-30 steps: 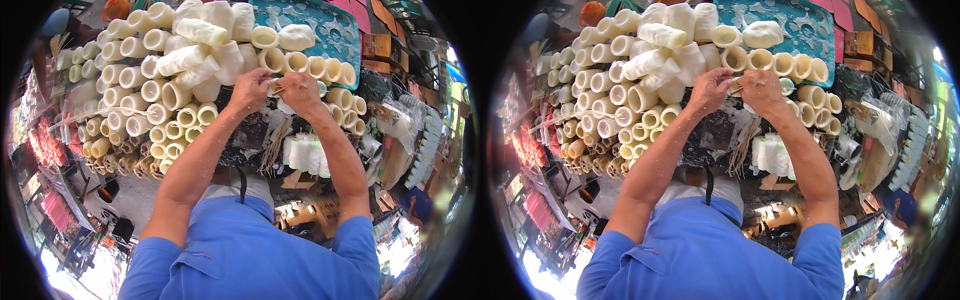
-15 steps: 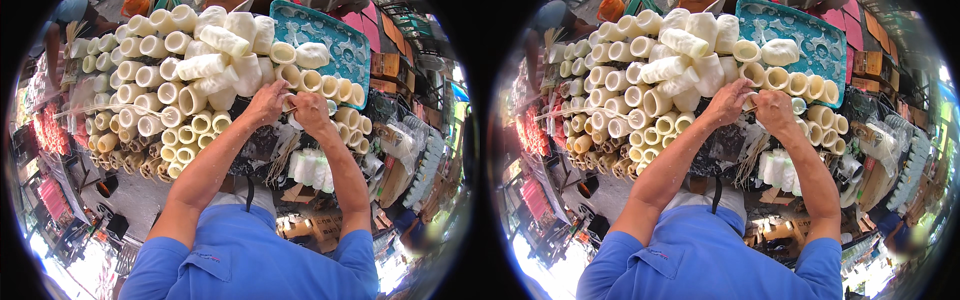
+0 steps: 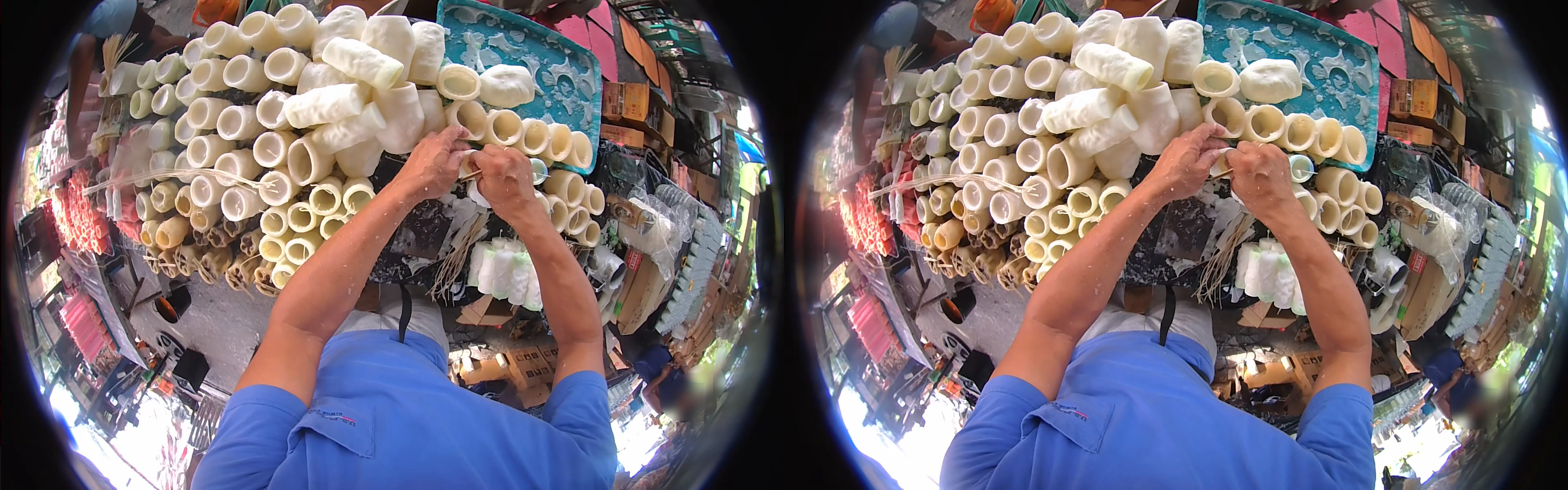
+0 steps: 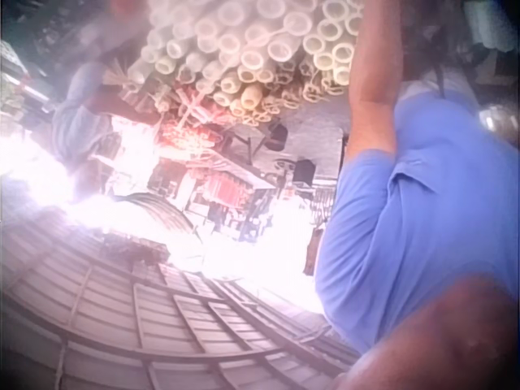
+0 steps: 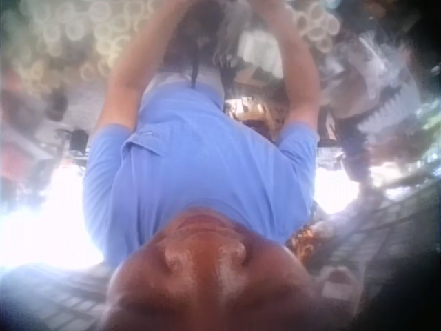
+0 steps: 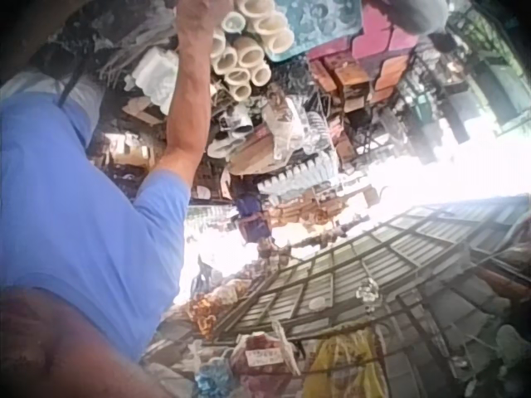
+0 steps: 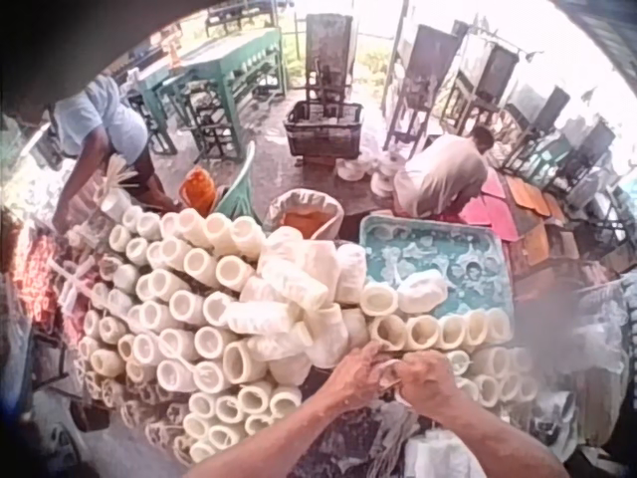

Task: The person inserts wicks into cylindrical white candle bodies and secures them by hand. The person repeatedly picks up a candle, threads a wick through the center, and places the finished unit on a nearby pile.

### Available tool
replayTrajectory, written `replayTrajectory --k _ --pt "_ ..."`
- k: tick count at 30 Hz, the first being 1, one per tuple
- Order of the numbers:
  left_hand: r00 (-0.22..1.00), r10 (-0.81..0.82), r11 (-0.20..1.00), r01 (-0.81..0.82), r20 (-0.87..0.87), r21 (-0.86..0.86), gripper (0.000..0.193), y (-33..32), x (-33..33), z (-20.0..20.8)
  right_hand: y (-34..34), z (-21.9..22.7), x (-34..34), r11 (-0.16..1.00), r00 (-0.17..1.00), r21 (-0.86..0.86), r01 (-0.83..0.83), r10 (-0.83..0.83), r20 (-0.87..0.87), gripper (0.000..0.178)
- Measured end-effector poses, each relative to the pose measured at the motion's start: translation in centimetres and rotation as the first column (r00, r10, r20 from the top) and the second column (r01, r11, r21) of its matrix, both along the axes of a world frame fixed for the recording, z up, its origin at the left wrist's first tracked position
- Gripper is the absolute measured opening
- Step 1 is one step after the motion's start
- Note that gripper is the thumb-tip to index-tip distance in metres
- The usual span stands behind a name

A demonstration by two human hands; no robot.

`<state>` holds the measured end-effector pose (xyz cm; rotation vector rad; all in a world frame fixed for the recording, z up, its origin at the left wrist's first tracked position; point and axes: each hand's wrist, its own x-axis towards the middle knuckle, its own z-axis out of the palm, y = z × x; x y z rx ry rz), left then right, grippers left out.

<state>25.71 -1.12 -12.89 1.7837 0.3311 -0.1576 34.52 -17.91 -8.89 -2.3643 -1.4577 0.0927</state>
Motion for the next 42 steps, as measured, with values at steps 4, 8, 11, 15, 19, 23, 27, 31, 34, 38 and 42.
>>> replayTrajectory --k 4,8,11,15,19,23,27,31,34,38,42 --pt "1.000 0.001 1.000 -0.001 -0.003 -0.028 0.037 -0.2 -0.2 -0.4 0.1 0.2 -1.5 0.992 0.993 0.074 0.104 -0.108 0.056 0.011" --pt "0.999 0.023 0.997 -0.021 0.028 -0.074 0.037 -0.1 -0.4 -0.4 0.1 0.5 -2.8 0.948 0.946 0.078 0.307 -0.295 -0.131 0.008" --pt "0.998 0.039 0.994 -0.033 0.051 -0.104 0.036 -0.1 -0.6 -0.1 -0.1 0.8 -3.1 0.866 0.790 -0.049 0.498 -0.476 -0.386 0.015" --pt "0.998 0.035 0.997 -0.032 0.046 -0.071 0.034 -0.1 -0.6 0.5 -0.2 1.3 -3.3 0.779 0.578 -0.171 0.603 -0.575 -0.579 0.020" --pt "0.999 0.025 0.999 -0.023 0.046 -0.041 0.031 -0.2 -0.7 0.7 -0.4 1.5 -3.5 0.750 0.518 -0.156 0.643 -0.576 -0.632 0.019" --pt "0.991 0.023 0.998 -0.030 0.131 0.052 0.027 -0.4 -1.0 0.3 -0.6 1.5 -3.6 0.741 0.502 -0.189 0.644 -0.596 -0.626 0.023" --pt "0.947 0.020 0.960 -0.108 0.319 0.258 0.023 -1.0 -1.5 0.2 -0.5 1.2 -3.5 0.698 0.442 -0.212 0.684 -0.628 -0.640 0.023" --pt "0.919 0.003 0.888 -0.183 0.393 0.421 0.018 -2.0 -1.7 0.7 -0.3 1.0 -3.5 0.669 0.401 -0.177 0.722 -0.612 -0.681 0.022" --pt "0.924 0.011 0.884 -0.187 0.382 0.427 0.017 -2.7 -1.4 0.9 -0.2 0.9 -3.5 0.644 0.334 -0.203 0.738 -0.610 -0.719 0.022" --pt "0.906 -0.018 0.848 -0.210 0.422 0.487 0.013 -3.0 -1.2 0.9 -0.4 0.7 -3.1 0.635 0.192 -0.262 0.727 -0.554 -0.810 0.021" --pt "0.902 0.016 0.813 -0.264 0.432 0.519 0.011 -3.0 -1.6 1.0 -1.7 1.2 -3.1 0.667 0.184 -0.141 0.732 -0.393 -0.901 0.024"
